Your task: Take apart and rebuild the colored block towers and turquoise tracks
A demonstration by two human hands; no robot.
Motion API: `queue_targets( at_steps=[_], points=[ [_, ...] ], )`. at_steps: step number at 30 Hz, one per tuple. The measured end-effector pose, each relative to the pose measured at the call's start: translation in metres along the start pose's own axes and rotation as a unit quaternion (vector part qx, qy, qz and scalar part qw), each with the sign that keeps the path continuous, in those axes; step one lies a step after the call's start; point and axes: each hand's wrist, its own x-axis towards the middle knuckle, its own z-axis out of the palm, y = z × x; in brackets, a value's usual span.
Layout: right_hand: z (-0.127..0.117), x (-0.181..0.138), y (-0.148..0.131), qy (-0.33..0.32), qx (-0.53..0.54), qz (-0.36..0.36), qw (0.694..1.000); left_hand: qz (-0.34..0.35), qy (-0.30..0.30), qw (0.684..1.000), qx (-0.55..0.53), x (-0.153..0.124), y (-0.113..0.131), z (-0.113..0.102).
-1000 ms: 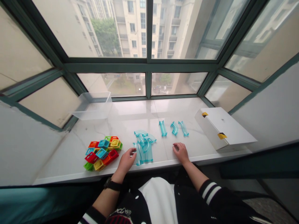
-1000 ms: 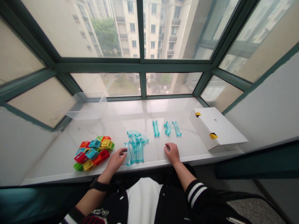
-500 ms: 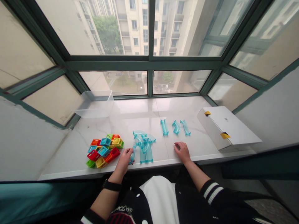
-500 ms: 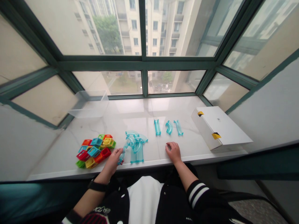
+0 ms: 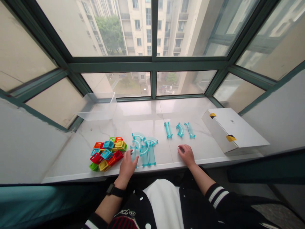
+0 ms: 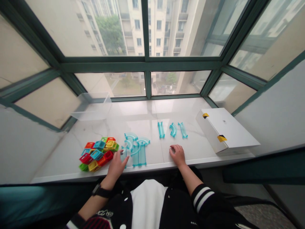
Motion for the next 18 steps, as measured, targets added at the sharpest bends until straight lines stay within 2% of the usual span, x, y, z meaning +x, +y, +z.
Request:
queue_targets(
  at_steps=[3,6,8,11,14,16,18],
  points=[
    [0.000,0.000,0.000,0.000,-0.001,0.000,1.000,0.058,-0.013,0.987,0.147,-0.006,0.005,-0.008],
    [0.001,0.000,0.001,-0.001,-0.004,-0.001,1.000,0.065,-0.046,0.968,0.239,-0.007,0.011,-0.016],
    [0.001,0.000,0.001,0.000,-0.005,-0.002,1.000,0.063,-0.059,0.961,0.264,-0.006,0.015,-0.022],
    [0.001,0.000,0.001,0.002,-0.007,-0.002,1.000,0.046,-0.054,0.966,0.249,-0.004,0.020,-0.031],
    [0.001,0.000,0.001,0.002,-0.006,-0.002,1.000,0.000,-0.035,0.978,0.205,0.000,0.024,-0.042],
    [0.001,0.000,0.000,0.002,-0.004,-0.002,1.000,-0.030,-0.028,0.989,0.142,0.002,0.026,-0.047],
    [0.001,0.000,0.000,0.000,0.001,0.001,1.000,-0.045,-0.035,0.998,0.034,0.004,0.029,-0.050]
  ],
)
